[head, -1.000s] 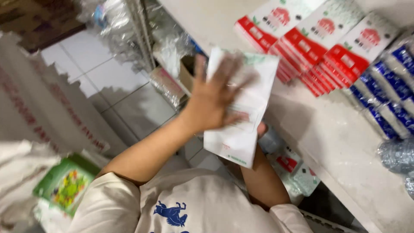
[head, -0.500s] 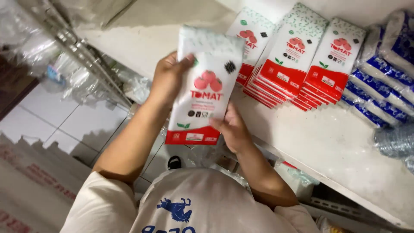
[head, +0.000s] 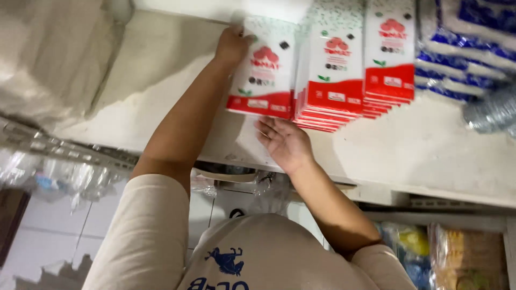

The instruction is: The person repeatedly takes plastic packaging packets from a container, smooths and straightens them by hand, and stacks them onto a shelf.

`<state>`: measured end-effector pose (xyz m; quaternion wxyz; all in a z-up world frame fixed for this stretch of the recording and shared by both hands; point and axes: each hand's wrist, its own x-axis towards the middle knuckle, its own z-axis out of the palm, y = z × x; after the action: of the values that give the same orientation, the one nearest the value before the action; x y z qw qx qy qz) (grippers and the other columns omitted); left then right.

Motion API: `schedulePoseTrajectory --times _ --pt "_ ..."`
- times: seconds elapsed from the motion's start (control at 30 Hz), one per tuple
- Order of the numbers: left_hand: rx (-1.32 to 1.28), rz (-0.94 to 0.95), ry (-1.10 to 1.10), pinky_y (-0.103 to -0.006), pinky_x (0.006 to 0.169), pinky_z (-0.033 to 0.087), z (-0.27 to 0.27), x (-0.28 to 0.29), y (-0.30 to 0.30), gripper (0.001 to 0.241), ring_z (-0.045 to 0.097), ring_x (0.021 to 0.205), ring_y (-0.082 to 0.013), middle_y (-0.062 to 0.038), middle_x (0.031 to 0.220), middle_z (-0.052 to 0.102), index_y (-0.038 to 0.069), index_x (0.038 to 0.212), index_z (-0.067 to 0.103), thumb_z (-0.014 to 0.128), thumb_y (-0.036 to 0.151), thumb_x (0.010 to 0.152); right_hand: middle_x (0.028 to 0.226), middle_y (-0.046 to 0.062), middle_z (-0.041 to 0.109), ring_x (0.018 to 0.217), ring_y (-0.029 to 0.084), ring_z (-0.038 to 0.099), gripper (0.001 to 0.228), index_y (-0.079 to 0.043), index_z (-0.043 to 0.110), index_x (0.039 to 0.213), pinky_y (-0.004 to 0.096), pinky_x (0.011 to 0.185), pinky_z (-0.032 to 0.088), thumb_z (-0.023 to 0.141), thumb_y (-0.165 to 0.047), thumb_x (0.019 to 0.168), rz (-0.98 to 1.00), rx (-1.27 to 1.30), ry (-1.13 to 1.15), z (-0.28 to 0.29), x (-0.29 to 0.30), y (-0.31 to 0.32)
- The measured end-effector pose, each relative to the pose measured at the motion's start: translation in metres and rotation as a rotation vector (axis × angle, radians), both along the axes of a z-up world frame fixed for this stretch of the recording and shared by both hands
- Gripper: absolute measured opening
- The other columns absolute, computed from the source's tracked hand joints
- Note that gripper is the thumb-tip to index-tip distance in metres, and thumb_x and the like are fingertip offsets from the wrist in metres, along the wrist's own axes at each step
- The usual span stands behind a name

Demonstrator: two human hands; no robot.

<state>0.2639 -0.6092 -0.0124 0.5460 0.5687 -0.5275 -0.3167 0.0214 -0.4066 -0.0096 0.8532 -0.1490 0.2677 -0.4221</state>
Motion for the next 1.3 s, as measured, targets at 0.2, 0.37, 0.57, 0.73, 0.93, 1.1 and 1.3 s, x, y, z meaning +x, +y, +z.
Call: schedulePoseTrajectory --times 0.2,0.37,0.57,0.73,0.93,1.1,1.3 --pt "0.075 0.091 -0.284 -0.0436 0.074 0.054 -0.025 -0.004 -0.032 0.022 0.073 0.079 -0.0324 -0.024 0.088 0.074 -0.003 0.097 0.072 0.066 0.017 0.091 0.133 0.02 0.064 0.135 0.034 0.055 0.007 -0.007 0.059 0.099 0.052 0.115 0.041 0.055 -0.01 0.094 -0.234 0.062 -0.124 0.013 0.017 0.009" --pt "-0.158 0.261 -0.271 -0.0421 0.083 0.056 -0.05 -0.012 -0.051 0.024 0.074 0.093 -0.0329 -0.023 0.099 0.076 -0.004 0.103 0.073 0.07 0.014 0.087 0.139 0.018 0.059 0.137 0.034 0.051 0.014 -0.009 0.056 0.105 0.054 0.116 0.039 0.049 -0.008 0.093 -0.358 0.039 -0.196 0.012 0.031 0.022" --pt "-0.16 0.177 -0.029 -0.0367 0.094 0.056 -0.024 0.002 -0.011 0.033 0.073 0.107 -0.0266 -0.016 0.117 0.076 -0.001 0.124 0.07 0.067 0.016 0.096 0.135 0.016 0.062 0.136 0.032 0.052 0.022 -0.009 0.06 0.11 0.051 0.116 0.04 0.05 -0.009 0.09 -0.197 -0.09 -0.158 0.008 0.007 0.043" --pt "-0.279 0.066 -0.03 -0.032 0.095 0.052 0.04 -0.011 0.126 0.035 0.064 0.106 -0.0193 -0.009 0.12 0.072 0.001 0.134 0.065 0.066 0.013 0.102 0.111 0.018 0.07 0.111 0.032 0.065 0.016 -0.005 0.059 0.113 0.05 0.1 0.05 0.052 -0.009 0.099 -0.113 -0.367 -0.209 0.009 -0.027 0.045" --pt "-0.29 0.072 0.195 -0.0262 0.092 0.048 0.065 -0.068 0.33 0.035 0.057 0.105 -0.0105 -0.004 0.12 0.066 0.002 0.139 0.061 0.059 0.006 0.105 0.096 0.019 0.07 0.09 0.028 0.069 0.014 0.0 0.058 0.112 0.045 0.086 0.058 0.054 -0.001 0.099 -0.005 -0.755 0.021 0.01 -0.071 0.048" --pt "-0.317 0.281 0.39 -0.0258 0.104 0.047 0.035 -0.128 0.44 0.031 0.061 0.117 -0.0115 -0.005 0.12 0.068 0.001 0.138 0.061 0.057 0.006 0.107 0.095 0.019 0.07 0.086 0.024 0.069 0.012 0.003 0.058 0.11 0.04 0.086 0.06 0.054 0.005 0.099 0.113 -1.004 0.145 0.014 -0.1 0.069" --pt "-0.275 0.547 0.455 -0.0258 0.101 0.047 -0.006 -0.218 0.554 0.033 0.06 0.115 -0.0101 -0.003 0.119 0.068 0.003 0.137 0.061 0.059 0.012 0.106 0.096 0.018 0.07 0.085 0.021 0.068 0.011 0.004 0.059 0.109 0.037 0.086 0.06 0.054 0.005 0.098 0.335 -1.053 0.106 0.002 -0.13 0.124"
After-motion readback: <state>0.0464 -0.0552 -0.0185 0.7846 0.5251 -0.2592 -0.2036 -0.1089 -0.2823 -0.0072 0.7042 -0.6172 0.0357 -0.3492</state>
